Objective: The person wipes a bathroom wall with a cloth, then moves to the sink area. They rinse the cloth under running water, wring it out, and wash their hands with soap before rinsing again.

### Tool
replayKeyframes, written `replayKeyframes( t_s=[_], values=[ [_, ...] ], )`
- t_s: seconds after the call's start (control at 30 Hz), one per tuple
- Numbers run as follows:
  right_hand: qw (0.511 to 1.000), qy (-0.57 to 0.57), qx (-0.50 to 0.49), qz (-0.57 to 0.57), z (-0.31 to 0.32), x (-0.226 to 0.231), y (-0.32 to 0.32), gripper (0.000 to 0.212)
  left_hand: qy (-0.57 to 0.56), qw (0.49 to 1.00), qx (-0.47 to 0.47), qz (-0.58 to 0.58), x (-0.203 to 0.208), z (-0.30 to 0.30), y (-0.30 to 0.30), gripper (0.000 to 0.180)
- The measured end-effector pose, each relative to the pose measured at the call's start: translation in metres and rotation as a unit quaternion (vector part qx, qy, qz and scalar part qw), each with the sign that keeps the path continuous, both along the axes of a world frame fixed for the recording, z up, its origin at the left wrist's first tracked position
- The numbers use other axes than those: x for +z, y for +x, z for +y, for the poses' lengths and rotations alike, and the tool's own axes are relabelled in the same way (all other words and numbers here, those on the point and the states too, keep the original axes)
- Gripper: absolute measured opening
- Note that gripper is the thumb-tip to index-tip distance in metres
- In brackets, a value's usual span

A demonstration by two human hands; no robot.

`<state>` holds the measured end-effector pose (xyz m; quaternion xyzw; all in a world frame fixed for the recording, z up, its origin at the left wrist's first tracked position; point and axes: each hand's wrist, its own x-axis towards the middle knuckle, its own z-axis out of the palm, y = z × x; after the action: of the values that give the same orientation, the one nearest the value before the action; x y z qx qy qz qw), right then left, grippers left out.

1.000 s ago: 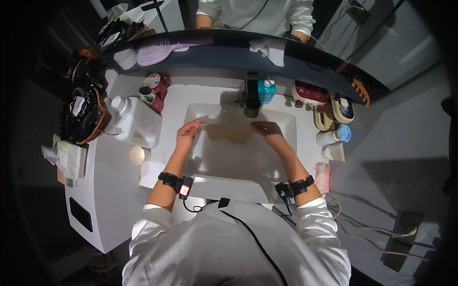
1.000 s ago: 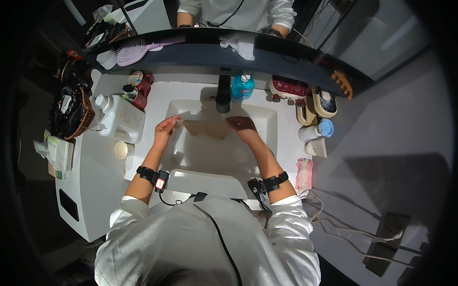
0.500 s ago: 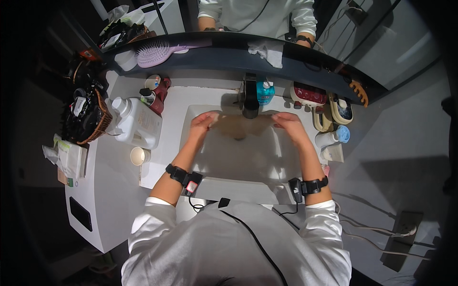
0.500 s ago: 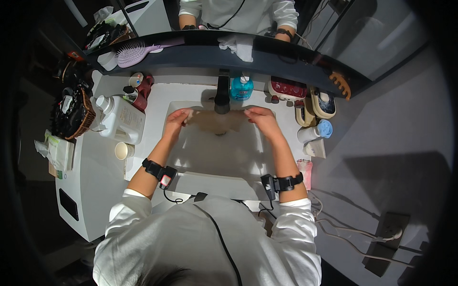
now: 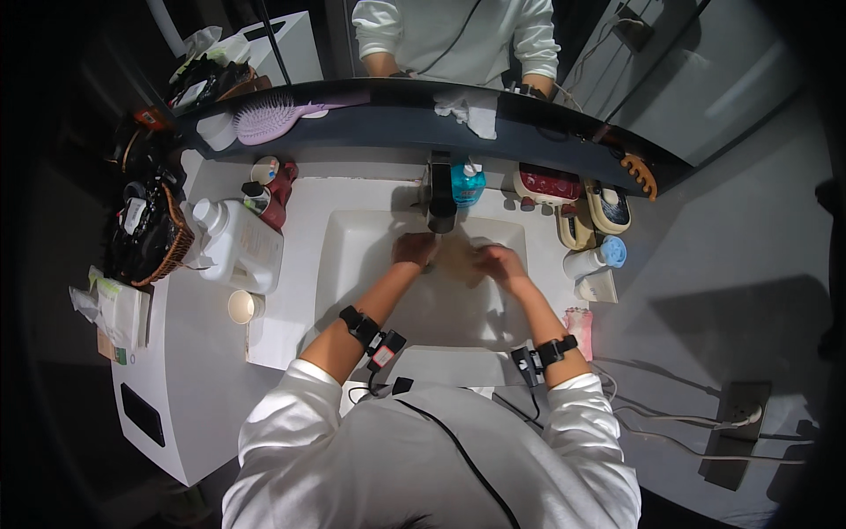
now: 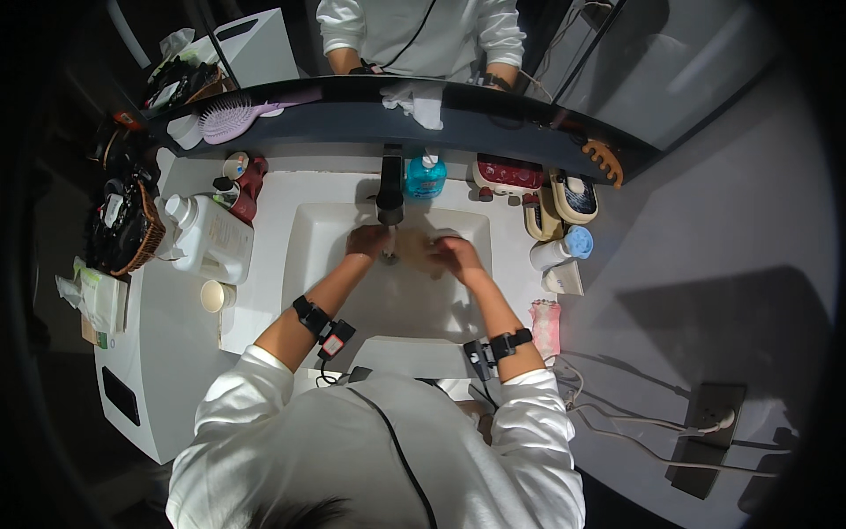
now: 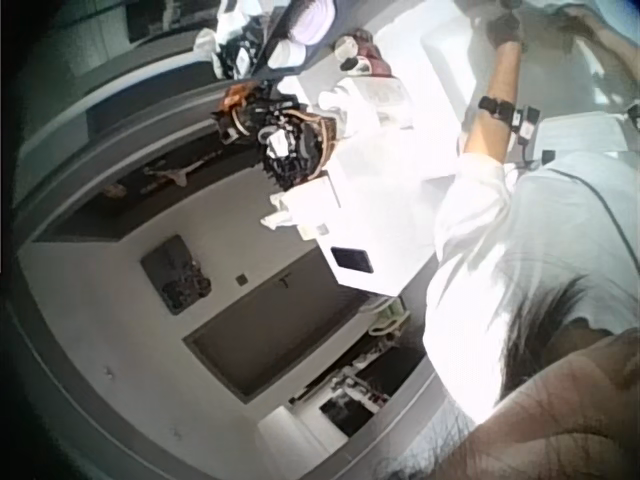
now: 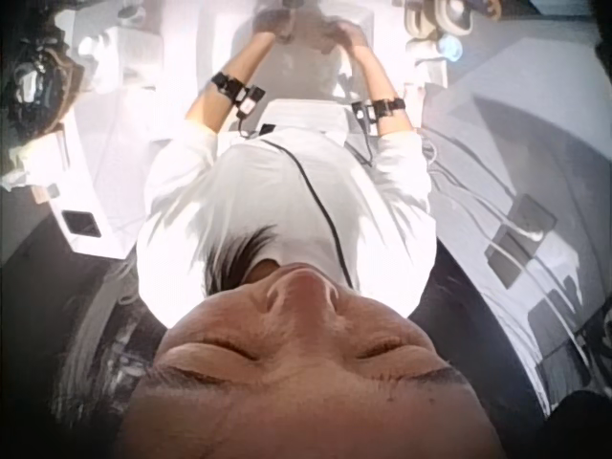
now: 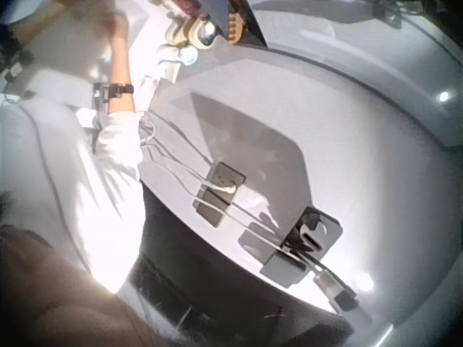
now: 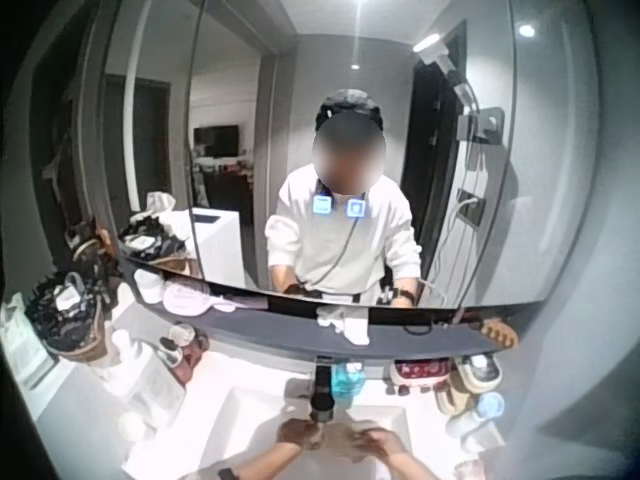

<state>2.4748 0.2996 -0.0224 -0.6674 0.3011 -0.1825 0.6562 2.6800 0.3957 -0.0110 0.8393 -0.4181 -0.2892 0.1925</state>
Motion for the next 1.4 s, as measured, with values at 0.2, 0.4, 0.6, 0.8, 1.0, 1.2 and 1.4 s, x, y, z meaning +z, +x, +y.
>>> replayKeyframes(
  t_s=[0.2, 0.4, 0.6, 0.8, 1.0, 1.2, 1.4],
  values=[
    [0.941, -0.187, 0.115, 0.258, 0.029, -0.009, 0.092, 0.046, -0.08, 0.996, -0.015, 0.045, -0.025, 0.02, -0.01, 0.041],
    [0.921, -0.246, 0.156, 0.257, 0.031, -0.031, 0.122, 0.04, -0.077, 0.997, 0.012, 0.028, -0.037, 0.041, 0.002, 0.037],
    [0.838, -0.402, 0.17, 0.327, 0.011, -0.038, 0.121, 0.02, -0.037, 0.996, -0.04, 0.064, -0.02, 0.022, 0.023, 0.028],
    [0.945, -0.23, 0.085, 0.218, 0.014, -0.017, 0.108, 0.02, -0.208, 0.729, 0.262, 0.597, 0.011, 0.011, 0.037, 0.025],
    [0.901, -0.303, 0.07, 0.303, 0.028, 0.007, 0.099, 0.024, -0.23, 0.555, 0.325, 0.731, 0.037, 0.011, 0.044, 0.027],
    [0.927, -0.313, 0.06, 0.195, 0.037, -0.004, 0.091, 0.021, -0.323, 0.524, 0.22, 0.757, 0.032, 0.004, 0.063, 0.032],
    [0.915, -0.363, 0.078, 0.159, 0.083, -0.003, 0.075, 0.019, 0.027, 0.7, 0.205, 0.683, -0.046, 0.056, 0.028, 0.046]
  ],
)
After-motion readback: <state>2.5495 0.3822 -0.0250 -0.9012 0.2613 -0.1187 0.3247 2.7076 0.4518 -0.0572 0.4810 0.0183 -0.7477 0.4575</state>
